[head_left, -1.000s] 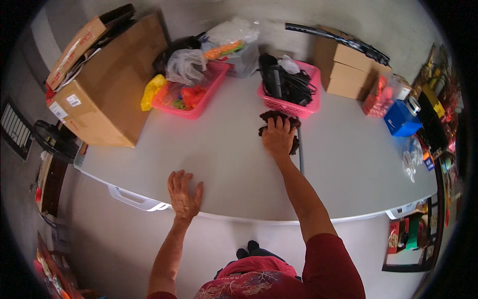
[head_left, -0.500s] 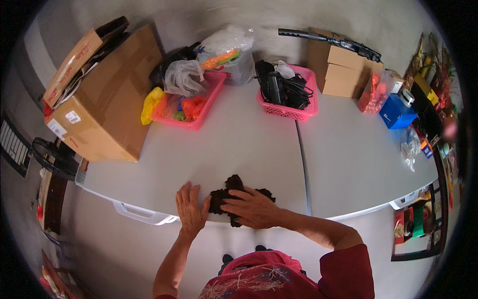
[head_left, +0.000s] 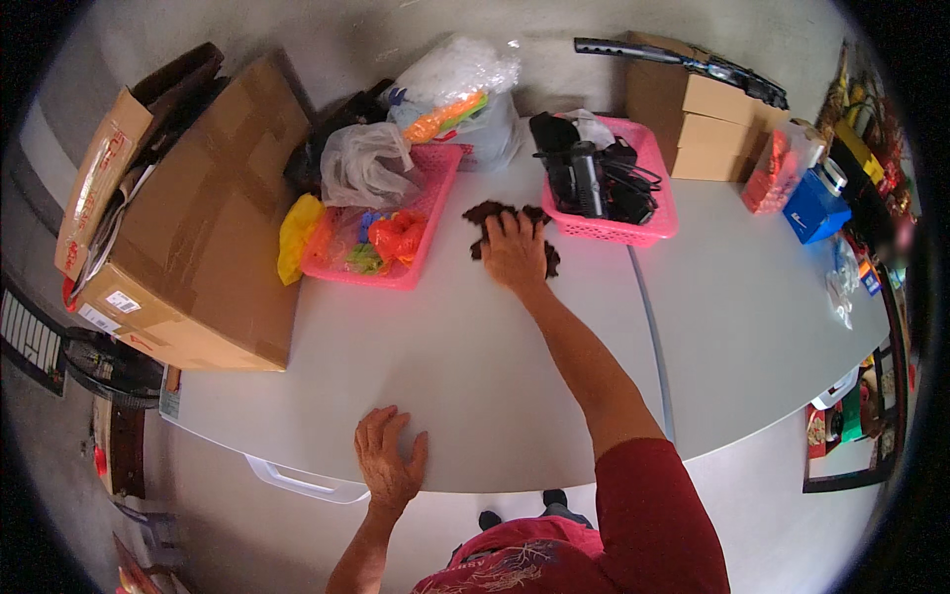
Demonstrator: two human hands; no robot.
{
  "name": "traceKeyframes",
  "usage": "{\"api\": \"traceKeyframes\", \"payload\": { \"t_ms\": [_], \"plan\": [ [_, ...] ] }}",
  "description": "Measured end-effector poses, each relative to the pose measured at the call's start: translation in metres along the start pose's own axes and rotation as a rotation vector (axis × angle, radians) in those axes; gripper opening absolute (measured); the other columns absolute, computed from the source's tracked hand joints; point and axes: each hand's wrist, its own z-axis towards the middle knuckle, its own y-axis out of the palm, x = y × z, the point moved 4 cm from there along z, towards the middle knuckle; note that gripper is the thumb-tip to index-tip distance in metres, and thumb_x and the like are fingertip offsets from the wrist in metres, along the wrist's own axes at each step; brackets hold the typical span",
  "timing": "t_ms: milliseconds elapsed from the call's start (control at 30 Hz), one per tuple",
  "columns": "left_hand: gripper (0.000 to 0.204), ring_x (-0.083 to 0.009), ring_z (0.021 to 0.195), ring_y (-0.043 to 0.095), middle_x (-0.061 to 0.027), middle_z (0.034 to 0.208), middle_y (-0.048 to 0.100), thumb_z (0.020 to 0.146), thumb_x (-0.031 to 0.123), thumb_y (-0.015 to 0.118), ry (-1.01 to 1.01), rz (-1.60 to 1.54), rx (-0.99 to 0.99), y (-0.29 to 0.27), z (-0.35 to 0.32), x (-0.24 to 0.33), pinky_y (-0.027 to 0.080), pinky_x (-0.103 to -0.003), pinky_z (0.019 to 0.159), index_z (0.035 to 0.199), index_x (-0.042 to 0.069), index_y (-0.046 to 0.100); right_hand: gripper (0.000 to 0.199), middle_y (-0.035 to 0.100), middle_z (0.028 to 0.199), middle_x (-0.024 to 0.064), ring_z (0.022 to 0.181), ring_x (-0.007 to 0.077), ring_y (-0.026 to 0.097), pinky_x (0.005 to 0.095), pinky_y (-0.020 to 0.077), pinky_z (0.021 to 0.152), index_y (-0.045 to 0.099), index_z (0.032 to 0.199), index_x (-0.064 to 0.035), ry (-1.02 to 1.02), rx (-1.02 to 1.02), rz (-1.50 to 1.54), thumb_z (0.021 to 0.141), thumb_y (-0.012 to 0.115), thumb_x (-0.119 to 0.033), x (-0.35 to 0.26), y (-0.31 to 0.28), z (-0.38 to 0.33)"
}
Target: The person wipes the top surface of a white chest freezer with a dark cloth, moving items like a pink basket and boxes aside to reach the full area. They then wipe the front panel of the freezer, including the red logo, repeatedly with the cloth.
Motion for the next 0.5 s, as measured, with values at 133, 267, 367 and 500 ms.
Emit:
{"api": "traceKeyframes", "payload": {
  "t_ms": [133,267,367,500],
  "plan": [
    [0.036,-0.0352,0.112,0.049,-0.0135,0.116,0.055,0.071,0.013,0.072,-0.038,-0.010,-0.028,-0.004,0.002,0.001,0.038,-0.048,0.096,0.104,0.006,0.059,0.042,0.048,0.132,0.0084,0.125,0.0343,0.037,0.0581,0.0295,0.099,0.051,0.122,-0.0126,0.198,-0.254,-0.035,0.086,0.051,-0.033,0.014,0.041,0.041],
    [0.039,-0.0340,0.113,0.048,-0.0107,0.115,0.054,0.068,0.014,0.075,-0.083,-0.023,-0.033,-0.004,0.001,-0.002,0.038,-0.048,0.095,0.103,0.008,0.060,0.044,0.041,0.143,0.0004,0.133,0.0333,0.030,0.0614,0.0241,0.100,0.046,0.130,-0.0158,0.329,-0.481,-0.019,0.090,0.045,-0.034,0.014,0.057,0.065],
    [0.040,-0.0335,0.113,0.047,-0.0103,0.115,0.054,0.068,0.016,0.077,-0.063,-0.028,-0.024,-0.005,0.003,0.001,0.038,-0.048,0.096,0.103,0.007,0.060,0.042,0.045,0.140,-0.0003,0.133,0.0339,0.030,0.0654,0.0222,0.100,0.049,0.129,-0.0166,0.301,-0.432,-0.048,0.090,0.044,-0.032,0.012,0.059,0.063],
    [0.040,-0.0328,0.112,0.047,-0.0102,0.115,0.053,0.069,0.019,0.077,-0.052,-0.005,-0.014,-0.008,0.002,0.003,0.037,-0.048,0.095,0.103,0.007,0.060,0.040,0.045,0.140,-0.0011,0.131,0.0359,0.034,0.0678,0.0223,0.101,0.054,0.125,-0.0184,0.107,-0.450,-0.008,0.090,0.044,-0.035,-0.027,0.045,0.042]
  ]
}}
